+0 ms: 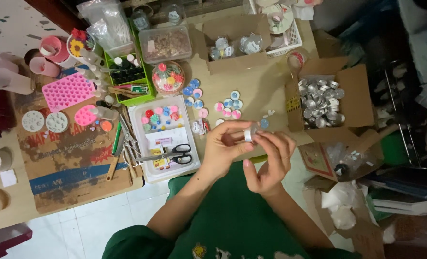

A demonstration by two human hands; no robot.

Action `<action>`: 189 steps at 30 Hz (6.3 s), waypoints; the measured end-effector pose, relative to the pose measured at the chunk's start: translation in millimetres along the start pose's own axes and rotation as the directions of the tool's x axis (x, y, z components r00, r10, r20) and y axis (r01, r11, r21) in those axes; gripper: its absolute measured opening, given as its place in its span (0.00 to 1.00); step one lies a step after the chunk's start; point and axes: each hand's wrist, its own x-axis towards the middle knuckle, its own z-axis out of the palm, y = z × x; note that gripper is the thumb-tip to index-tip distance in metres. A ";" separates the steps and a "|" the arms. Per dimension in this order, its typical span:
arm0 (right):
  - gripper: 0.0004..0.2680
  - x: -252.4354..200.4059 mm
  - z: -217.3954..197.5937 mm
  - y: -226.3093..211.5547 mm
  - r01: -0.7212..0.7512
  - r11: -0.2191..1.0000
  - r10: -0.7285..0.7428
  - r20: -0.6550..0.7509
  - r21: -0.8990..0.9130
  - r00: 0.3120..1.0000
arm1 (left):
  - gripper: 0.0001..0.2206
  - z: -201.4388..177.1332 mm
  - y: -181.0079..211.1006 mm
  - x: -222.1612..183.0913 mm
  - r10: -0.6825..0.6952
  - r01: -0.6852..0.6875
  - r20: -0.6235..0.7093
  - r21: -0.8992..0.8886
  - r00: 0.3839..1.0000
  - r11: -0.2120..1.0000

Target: Preparing, trimming, and labeling small candle tins and containers for retail packaging.

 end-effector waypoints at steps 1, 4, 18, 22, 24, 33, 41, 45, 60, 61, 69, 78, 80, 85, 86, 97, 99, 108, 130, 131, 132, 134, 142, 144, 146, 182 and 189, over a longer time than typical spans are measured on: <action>0.17 -1.5 -1.4 -2.6 -0.046 0.999 0.046 0.017 0.009 0.999 | 0.25 2.0 7.1 -0.4 0.005 -0.006 0.022 0.033 1.000 0.999; 0.19 -1.6 -5.9 -11.1 -0.125 0.992 0.124 0.048 0.022 0.991 | 0.24 10.5 17.9 -1.2 0.080 -0.084 0.043 0.101 0.996 0.991; 0.21 22.1 -20.1 -36.6 -0.296 0.941 0.254 0.238 0.162 0.937 | 0.20 15.1 26.0 1.5 0.270 -0.273 0.049 0.242 0.962 0.931; 0.22 17.5 -22.9 -30.0 -0.346 0.920 0.289 0.279 0.182 0.916 | 0.19 15.8 26.0 2.3 0.291 -0.298 0.064 0.260 0.955 0.919; 0.24 13.1 -22.0 -25.6 -0.370 0.915 0.311 0.300 0.163 0.902 | 0.19 17.0 25.6 1.8 0.295 -0.302 0.068 0.267 0.953 0.915; 0.24 17.2 -25.5 -23.4 -0.482 0.829 0.369 0.372 0.283 0.852 | 0.19 15.8 23.3 3.0 0.286 -0.279 0.027 0.316 0.958 0.907; 0.27 14.0 -24.9 -11.0 -0.521 0.800 0.358 0.460 0.298 0.812 | 0.21 1.4 7.4 10.4 0.245 -0.229 -0.003 0.341 0.970 0.912; 0.27 6.7 -23.7 -3.0 -0.551 0.776 0.380 0.469 0.309 0.797 | 0.21 -0.7 2.3 13.2 0.226 -0.209 -0.010 0.348 0.974 0.914; 0.31 -7.8 -20.7 15.1 -0.626 0.745 0.451 0.516 0.232 0.728 | 0.22 3.2 -9.7 14.5 0.139 -0.098 -0.075 0.400 0.987 0.911; 0.31 -5.3 -21.3 11.9 -0.660 0.707 0.476 0.519 0.254 0.710 | 0.22 2.5 -8.5 15.9 0.133 -0.094 -0.068 0.409 0.989 0.908; 0.32 -9.8 -14.9 21.2 -0.692 0.681 0.488 0.555 0.241 0.674 | 0.22 -10.2 -19.9 18.8 0.127 -0.077 -0.096 0.411 0.987 0.908; 0.14 -204.0 46.8 182.7 -0.491 0.855 0.493 0.559 -0.168 0.666 | 0.29 -128.2 -80.5 27.1 0.049 0.110 -0.219 0.658 0.975 0.745; 0.12 -231.9 56.8 176.8 -0.435 0.856 0.510 0.604 -0.281 0.613 | 0.28 -160.2 -117.1 14.8 -0.085 0.245 -0.230 0.930 0.969 0.274; 0.26 -275.2 79.2 182.3 -0.123 0.841 0.512 0.703 -0.527 0.494 | 0.23 -244.2 -206.6 -10.7 -0.162 0.141 -0.163 0.980 0.973 -0.140; 0.27 -277.9 85.0 185.7 -0.130 0.831 0.537 0.721 -0.540 0.439 | 0.22 -257.3 -217.5 -12.6 -0.193 0.109 -0.156 0.966 0.969 -0.234; 0.12 -205.9 75.0 164.8 -0.949 0.241 0.814 0.575 -0.202 0.084 | 0.14 -222.4 -180.1 -4.3 -0.006 0.146 -0.147 0.989 0.989 -0.014; 0.10 -174.5 54.1 162.2 -0.979 -0.204 0.781 0.600 -0.015 -0.172 | 0.12 -180.6 -141.1 3.9 -0.010 0.214 -0.218 0.950 0.976 0.225; 0.26 -108.2 2.8 152.2 -0.660 -0.591 0.436 0.872 0.465 0.224 | 0.14 -28.3 -39.5 -3.3 0.505 -0.634 0.509 0.766 0.697 0.104; 0.27 -55.6 1.9 91.1 -0.702 0.265 0.643 0.422 0.661 0.639 | 0.16 1.4 -12.7 -20.6 0.501 -0.606 0.373 0.645 0.781 0.465; 0.27 -56.8 3.3 91.1 -0.696 0.287 0.634 0.414 0.659 0.653 | 0.16 1.5 -11.6 -21.7 0.499 -0.604 0.370 0.643 0.784 0.471; 0.27 -53.8 2.6 88.6 -0.697 0.285 0.635 0.415 0.658 0.652 | 0.16 0.4 -10.2 -20.8 0.498 -0.602 0.369 0.644 0.785 0.471; 0.25 -49.0 1.3 83.0 -0.684 0.376 0.636 0.363 0.624 0.681 | 0.18 -2.6 -7.7 -20.3 0.457 -0.589 0.393 0.669 0.798 0.453; 0.18 -162.2 50.1 158.9 -0.751 0.658 0.700 0.406 -0.047 0.588 | 0.25 -68.0 -7.6 -3.8 0.345 -0.216 -0.016 0.752 0.938 0.622; 0.19 -212.9 60.5 174.8 -0.852 0.504 0.799 0.450 -0.139 0.399 | 0.20 -87.9 -5.2 -5.3 0.373 -0.151 -0.147 0.735 0.916 0.661; 0.15 -256.1 69.1 190.6 -0.111 0.833 0.523 0.707 -0.542 0.476 | 0.20 -109.9 -6.5 -5.5 0.374 -0.121 -0.290 0.626 0.881 0.771; 0.32 -279.0 26.3 312.6 -0.948 -0.293 0.906 0.352 0.122 -0.235 | 0.39 -233.0 -303.0 -21.3 -0.658 0.356 -0.643 -0.553 0.393 0.753; 0.34 -231.5 46.6 314.7 -0.980 -0.198 0.869 0.463 0.008 -0.171 | 0.37 -219.4 -307.1 7.6 -0.548 0.286 -0.730 -0.467 0.410 0.837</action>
